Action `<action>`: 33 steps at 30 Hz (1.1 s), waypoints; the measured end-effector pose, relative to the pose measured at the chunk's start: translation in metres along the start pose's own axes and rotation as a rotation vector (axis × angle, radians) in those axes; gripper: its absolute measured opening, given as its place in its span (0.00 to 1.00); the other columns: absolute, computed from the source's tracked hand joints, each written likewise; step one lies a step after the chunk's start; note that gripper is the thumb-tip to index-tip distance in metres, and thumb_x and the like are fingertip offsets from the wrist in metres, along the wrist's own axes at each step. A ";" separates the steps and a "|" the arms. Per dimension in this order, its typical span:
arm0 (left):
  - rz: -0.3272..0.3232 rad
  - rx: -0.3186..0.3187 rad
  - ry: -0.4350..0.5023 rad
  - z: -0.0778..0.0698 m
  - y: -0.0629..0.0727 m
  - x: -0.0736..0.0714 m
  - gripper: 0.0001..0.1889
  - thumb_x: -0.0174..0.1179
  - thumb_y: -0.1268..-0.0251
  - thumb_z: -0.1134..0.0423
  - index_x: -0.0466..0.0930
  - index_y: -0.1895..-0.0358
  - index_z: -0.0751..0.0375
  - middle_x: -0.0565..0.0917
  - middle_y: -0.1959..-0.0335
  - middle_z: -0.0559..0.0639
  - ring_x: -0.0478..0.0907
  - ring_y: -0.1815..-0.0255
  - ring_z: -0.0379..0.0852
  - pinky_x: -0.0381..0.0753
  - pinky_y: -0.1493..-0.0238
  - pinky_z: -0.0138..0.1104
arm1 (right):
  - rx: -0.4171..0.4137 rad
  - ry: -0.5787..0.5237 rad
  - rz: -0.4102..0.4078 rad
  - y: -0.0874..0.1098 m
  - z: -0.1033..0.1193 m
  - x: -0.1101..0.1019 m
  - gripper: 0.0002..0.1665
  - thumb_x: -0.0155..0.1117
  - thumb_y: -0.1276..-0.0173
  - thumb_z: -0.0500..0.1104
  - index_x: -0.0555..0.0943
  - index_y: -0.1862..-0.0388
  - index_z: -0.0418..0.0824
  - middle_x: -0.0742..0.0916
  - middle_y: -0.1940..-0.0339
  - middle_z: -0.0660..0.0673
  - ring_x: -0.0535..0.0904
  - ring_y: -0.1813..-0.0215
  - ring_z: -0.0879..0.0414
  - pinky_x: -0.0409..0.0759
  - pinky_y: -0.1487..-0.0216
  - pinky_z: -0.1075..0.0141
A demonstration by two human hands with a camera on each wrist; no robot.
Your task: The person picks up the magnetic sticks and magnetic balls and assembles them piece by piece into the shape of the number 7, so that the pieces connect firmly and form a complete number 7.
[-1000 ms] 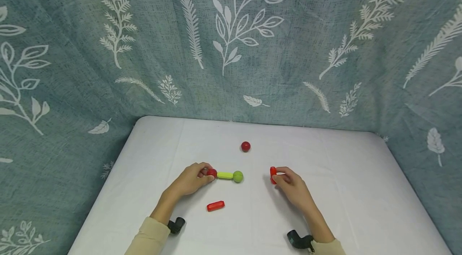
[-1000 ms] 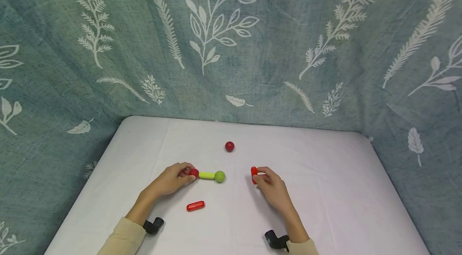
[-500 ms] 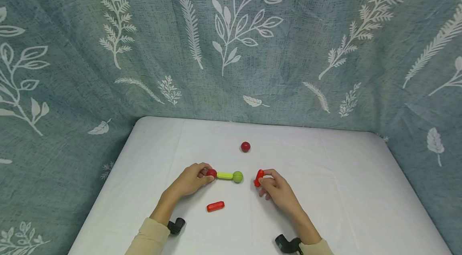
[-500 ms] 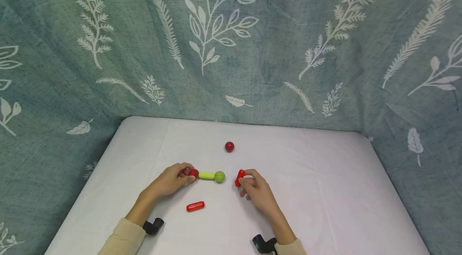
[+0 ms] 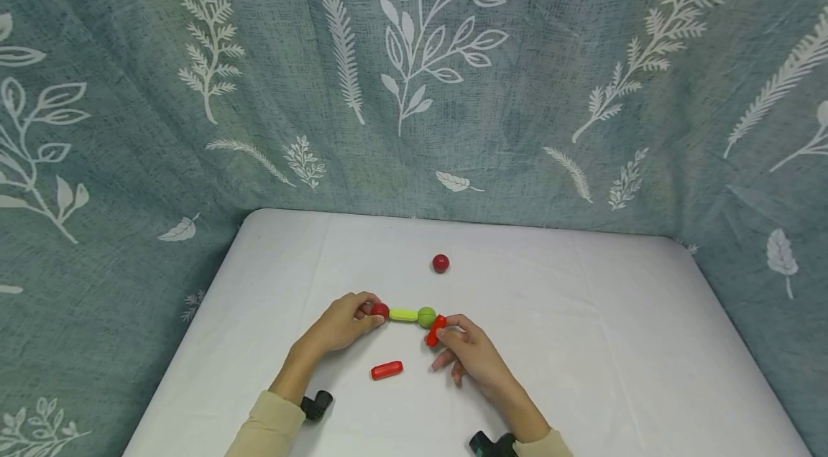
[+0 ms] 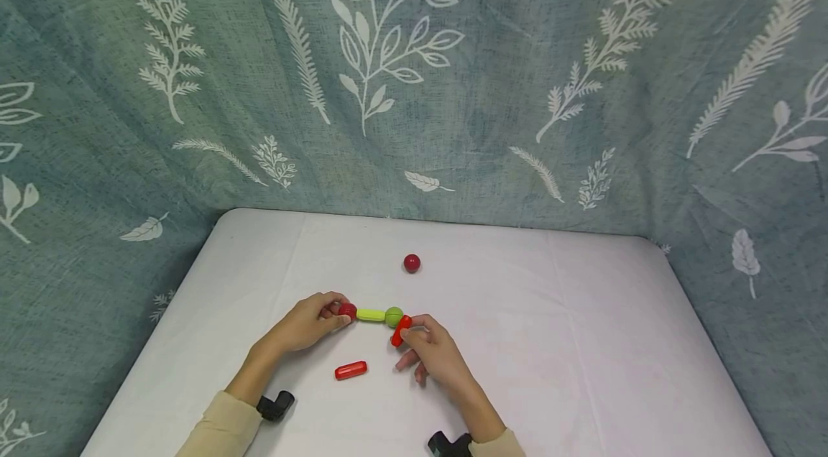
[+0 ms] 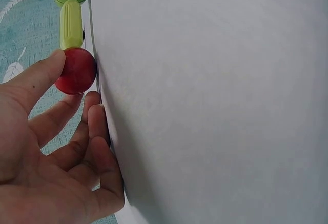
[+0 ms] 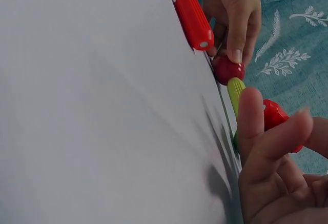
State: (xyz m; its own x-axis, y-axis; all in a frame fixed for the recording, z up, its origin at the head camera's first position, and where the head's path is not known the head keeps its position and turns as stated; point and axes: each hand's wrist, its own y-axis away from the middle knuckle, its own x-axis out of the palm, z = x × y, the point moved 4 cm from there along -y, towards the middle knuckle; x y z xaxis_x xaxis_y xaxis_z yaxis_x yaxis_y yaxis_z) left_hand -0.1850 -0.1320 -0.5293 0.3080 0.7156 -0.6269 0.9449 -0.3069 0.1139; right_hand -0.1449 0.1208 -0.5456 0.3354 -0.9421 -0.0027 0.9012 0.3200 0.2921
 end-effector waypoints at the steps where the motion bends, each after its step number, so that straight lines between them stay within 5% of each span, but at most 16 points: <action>1: 0.000 0.002 -0.001 0.000 0.000 0.000 0.13 0.66 0.32 0.57 0.82 0.48 0.56 0.78 0.62 0.46 0.72 0.61 0.43 0.75 0.59 0.39 | 0.007 -0.007 0.006 0.000 -0.001 0.002 0.19 0.60 0.24 0.46 0.72 0.44 0.34 0.87 0.73 0.33 0.74 0.86 0.56 0.70 0.85 0.70; 15: -0.002 0.003 -0.002 0.001 -0.001 0.000 0.14 0.66 0.32 0.57 0.82 0.48 0.56 0.78 0.62 0.45 0.73 0.61 0.43 0.75 0.59 0.39 | 0.039 -0.054 0.089 -0.005 -0.010 0.027 0.21 0.61 0.24 0.47 0.72 0.45 0.31 0.87 0.71 0.32 0.77 0.85 0.59 0.64 0.89 0.74; 33: -0.006 0.005 -0.003 0.000 -0.001 0.000 0.14 0.66 0.32 0.56 0.82 0.48 0.56 0.78 0.63 0.45 0.73 0.61 0.43 0.75 0.58 0.39 | 0.060 -0.067 0.039 -0.012 -0.009 0.028 0.18 0.61 0.24 0.45 0.72 0.54 0.29 0.86 0.63 0.37 0.82 0.82 0.56 0.70 0.88 0.73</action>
State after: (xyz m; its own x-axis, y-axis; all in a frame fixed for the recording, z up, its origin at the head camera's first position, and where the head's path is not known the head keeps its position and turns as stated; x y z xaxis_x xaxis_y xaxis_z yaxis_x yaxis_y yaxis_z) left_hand -0.1858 -0.1314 -0.5296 0.3021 0.7158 -0.6296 0.9462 -0.3057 0.1065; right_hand -0.1444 0.0918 -0.5576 0.3490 -0.9343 0.0729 0.8691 0.3518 0.3476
